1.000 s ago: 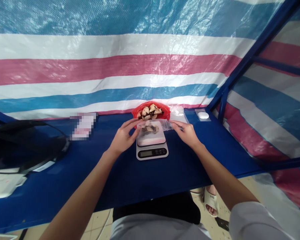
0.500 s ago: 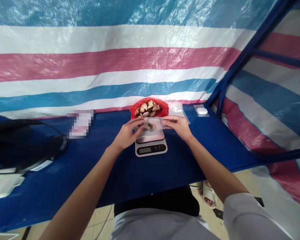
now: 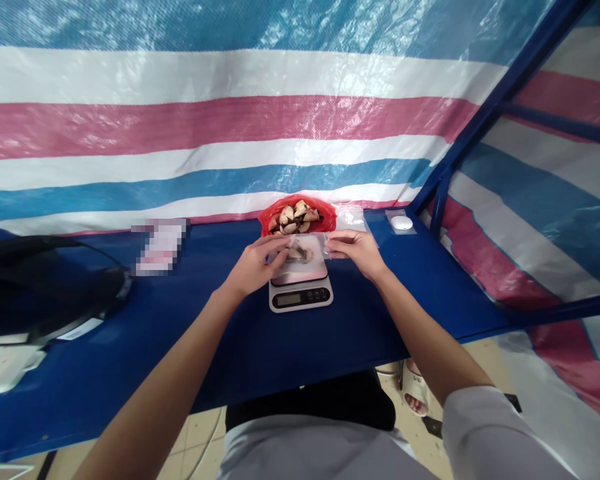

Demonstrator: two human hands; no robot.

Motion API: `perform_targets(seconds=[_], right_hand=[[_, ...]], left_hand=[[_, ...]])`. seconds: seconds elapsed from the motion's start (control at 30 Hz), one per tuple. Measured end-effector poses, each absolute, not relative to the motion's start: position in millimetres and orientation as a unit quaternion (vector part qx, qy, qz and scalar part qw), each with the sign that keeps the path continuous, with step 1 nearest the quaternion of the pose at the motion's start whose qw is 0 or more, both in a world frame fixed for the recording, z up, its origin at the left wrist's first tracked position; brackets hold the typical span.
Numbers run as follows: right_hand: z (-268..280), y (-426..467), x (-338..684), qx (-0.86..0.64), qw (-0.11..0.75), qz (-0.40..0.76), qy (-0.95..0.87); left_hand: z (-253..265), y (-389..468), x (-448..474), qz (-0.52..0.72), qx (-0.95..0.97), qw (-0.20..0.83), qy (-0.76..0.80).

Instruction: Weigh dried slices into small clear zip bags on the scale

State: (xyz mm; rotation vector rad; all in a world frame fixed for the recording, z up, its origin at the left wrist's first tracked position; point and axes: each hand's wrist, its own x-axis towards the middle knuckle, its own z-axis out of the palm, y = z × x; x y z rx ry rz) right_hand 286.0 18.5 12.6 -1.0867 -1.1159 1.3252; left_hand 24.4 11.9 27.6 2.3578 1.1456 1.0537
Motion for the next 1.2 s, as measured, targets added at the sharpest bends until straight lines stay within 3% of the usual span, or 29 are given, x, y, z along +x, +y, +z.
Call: perform_targets(seconds=[0.23,0.5,0.83,1.2], right_hand=[[33.7,29.2,289.4,-0.42,0.501,0.497,-0.571],[62.1,51.2,286.6,-0.361,0.487,0.415,-0.678],[73.2,67.6,284.6,-0.324,0.496,0.357,-0.722],[36.3,72.2,281.3,-0.39,0.568,0.41,-0.597]], left_hand=[[46.2,34.9,39.2,0.353,0.806,0.214,0.425],[71.2,60.2,55.4,0.341,0.78,0.379,0.364],[64.2,56.6,56.7,0.385,0.572,0.629,0.358],[34.8,51.4,73.7,0.544,0.445,0.611,0.365]])
